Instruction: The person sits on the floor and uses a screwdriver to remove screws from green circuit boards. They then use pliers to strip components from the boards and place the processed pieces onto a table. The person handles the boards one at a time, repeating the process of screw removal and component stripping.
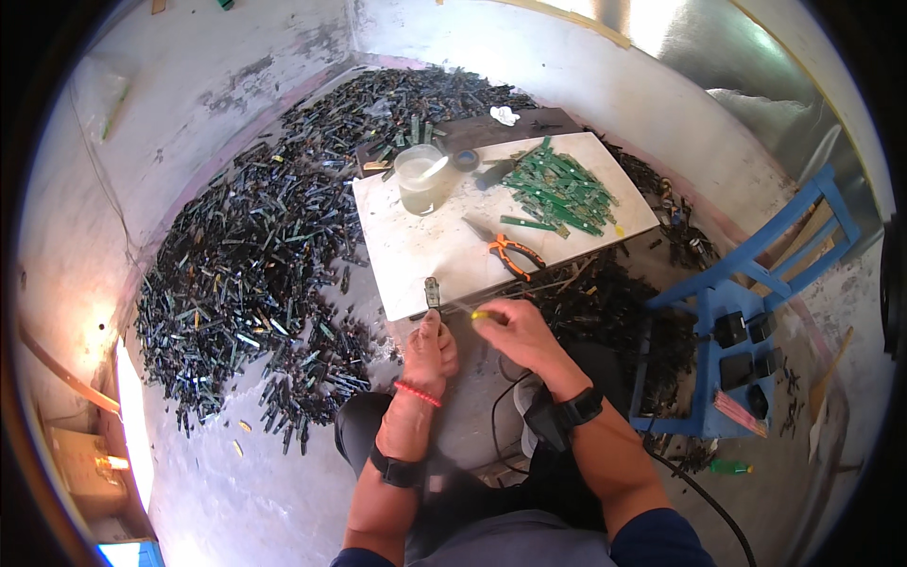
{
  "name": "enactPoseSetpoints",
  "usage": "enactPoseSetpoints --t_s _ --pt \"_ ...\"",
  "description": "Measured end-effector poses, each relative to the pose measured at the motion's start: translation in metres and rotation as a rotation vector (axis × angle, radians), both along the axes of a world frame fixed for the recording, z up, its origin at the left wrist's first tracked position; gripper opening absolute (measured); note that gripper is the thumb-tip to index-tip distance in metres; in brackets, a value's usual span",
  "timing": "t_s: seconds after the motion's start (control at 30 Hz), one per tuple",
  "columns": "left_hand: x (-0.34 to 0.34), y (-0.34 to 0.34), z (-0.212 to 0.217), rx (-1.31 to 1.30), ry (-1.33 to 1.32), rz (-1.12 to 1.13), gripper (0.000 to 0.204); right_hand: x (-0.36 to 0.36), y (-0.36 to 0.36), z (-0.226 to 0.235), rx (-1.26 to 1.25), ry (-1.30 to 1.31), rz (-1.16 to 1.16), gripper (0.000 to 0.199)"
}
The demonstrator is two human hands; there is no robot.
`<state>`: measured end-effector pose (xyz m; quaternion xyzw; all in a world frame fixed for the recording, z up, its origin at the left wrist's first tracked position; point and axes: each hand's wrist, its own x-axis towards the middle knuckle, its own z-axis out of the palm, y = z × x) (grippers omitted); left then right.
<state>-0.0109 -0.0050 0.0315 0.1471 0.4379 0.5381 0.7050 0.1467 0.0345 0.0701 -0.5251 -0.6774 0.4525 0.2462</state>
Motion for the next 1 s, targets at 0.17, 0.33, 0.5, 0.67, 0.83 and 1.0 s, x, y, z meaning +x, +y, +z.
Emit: enactPoseSetpoints --t_s 0.17,0.33,0.5,0.67,0.83,1.0 --pt "-0.012 -0.004 0.007 -0.008 -0.129 -0.064 0.044 -0.021 0.027 -0.007 0.463 -0.277 -0.173 0.023" --pt "-0.011 -0.008 0.01 0.04 -0.157 -0.114 0.043 -0.038 0.072 -0.019 0.677 -0.386 -0.171 0.016" --pt "-0.007 -0.006 0.011 0.08 -0.125 -0.127 0.045 -0.046 0.079 -0.031 0.668 -0.32 -0.125 0.016" --pt "0.0 -0.005 0.008 0.116 -0.066 -0.158 0.045 -0.049 0.086 -0.04 0.828 -0.325 -0.16 0.016" --pt "-0.001 -0.007 0.0 0.106 -0.044 -0.161 0.045 -0.055 0.091 -0.049 0.822 -0.359 -0.225 0.015" --pt "-0.01 -0.014 -0.009 0.082 0.028 -0.118 0.045 -0.06 0.084 -0.042 0.792 -0.431 -0.285 0.016"
